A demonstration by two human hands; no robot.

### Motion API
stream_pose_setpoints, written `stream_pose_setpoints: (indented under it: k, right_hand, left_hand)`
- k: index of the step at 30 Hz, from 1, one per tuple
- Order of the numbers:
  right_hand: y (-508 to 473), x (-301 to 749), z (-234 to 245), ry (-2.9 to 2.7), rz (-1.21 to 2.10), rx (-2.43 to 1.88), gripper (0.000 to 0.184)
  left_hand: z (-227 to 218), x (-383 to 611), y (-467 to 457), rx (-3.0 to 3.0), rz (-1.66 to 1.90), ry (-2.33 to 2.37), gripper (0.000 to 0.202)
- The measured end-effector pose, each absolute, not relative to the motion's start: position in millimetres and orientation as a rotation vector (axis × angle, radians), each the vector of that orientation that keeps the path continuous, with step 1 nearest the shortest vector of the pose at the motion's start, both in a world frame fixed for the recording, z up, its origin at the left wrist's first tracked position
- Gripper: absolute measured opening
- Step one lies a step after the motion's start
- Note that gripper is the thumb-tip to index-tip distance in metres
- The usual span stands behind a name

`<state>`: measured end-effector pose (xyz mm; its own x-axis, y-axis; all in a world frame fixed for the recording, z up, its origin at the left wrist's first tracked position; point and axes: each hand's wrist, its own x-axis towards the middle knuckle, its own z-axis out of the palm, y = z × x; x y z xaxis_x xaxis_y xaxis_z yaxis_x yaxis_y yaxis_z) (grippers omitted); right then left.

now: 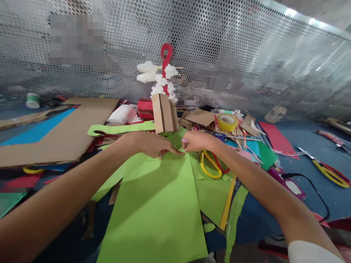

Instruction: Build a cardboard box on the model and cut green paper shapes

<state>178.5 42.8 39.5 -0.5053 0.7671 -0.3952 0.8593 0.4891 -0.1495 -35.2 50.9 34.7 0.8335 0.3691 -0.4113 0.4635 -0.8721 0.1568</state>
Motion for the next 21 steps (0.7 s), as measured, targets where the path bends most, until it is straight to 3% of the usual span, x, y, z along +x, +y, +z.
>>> stream_pose_setpoints:
  k: [9, 21]
  right_hand:
    - [53, 189, 43, 2.407, -0.616, 1.409, 0.029]
    - [48, 203, 40, 2.413, -0.717, 1.49, 0.021]
  left_hand:
    - [37, -35, 51, 2.698, -0.504, 0.7, 0.087]
    - [44, -38, 47, 2.736, -0.474, 0.761, 0.074]
